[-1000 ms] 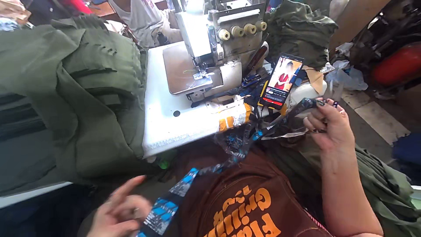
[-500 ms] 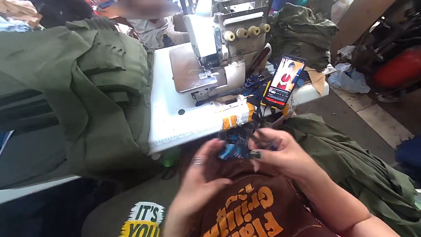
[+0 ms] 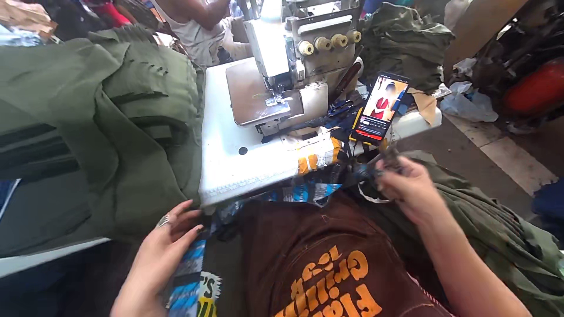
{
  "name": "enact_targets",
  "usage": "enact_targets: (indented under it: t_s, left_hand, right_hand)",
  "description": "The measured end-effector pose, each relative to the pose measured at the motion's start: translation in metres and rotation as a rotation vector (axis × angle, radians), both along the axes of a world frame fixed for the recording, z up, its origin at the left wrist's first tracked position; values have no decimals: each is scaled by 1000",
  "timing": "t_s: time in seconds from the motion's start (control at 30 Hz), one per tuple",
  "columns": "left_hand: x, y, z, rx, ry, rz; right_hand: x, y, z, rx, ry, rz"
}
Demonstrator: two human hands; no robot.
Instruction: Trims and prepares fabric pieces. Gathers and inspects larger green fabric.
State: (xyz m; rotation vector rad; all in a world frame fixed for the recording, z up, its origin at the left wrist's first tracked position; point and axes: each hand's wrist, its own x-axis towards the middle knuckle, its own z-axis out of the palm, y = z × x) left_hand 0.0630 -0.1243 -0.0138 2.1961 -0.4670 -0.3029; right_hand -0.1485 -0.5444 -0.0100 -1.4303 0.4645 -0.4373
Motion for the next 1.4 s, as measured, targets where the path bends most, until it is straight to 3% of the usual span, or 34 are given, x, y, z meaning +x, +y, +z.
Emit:
enact_targets:
  t_s: [0.07,0.13,0.2,0.3,0.4,0.6,0.7,0.87,1.0,1.13,1.4]
  left_hand:
    - [5,-15,-9,80,-103,41]
    - [-8,-49,-9,-117,-116,-82]
    - [-25,-96,-10,-333,-42,-336]
    - [-50,-158,-12,-482,131,-607]
    - [-61,-186,-9,-561,352,-614]
    - [-51,-193,-17,-561,273,-678]
    - [-41,-196,-29,-500,279,-736]
    - [-31,-204,-50,-469,381,-620]
    - [-29,-206,-64,-463,410,-575]
    - [-32,-208,-70,-427,424,-584]
    - [-36,-208,-72,-389,458,-591]
  right_hand:
    - [10,20,-15,-144,-1,162]
    - [19,38,-21,-194,-49,295]
    - [25,50,-17,-227,-68,381]
    - [32,56,-4,-202,-97,364]
    - [35,45,-2,-105,-47,203]
    - [35,28,-20,88,60,121]
    - [40,22,-34,-1,70,135]
    - [29,4,-62,-226,182,353]
    - [12,12,-76,-59,311,456]
    - [15,21,-81,79,302,480]
    - [32,27,-81,127,299,463]
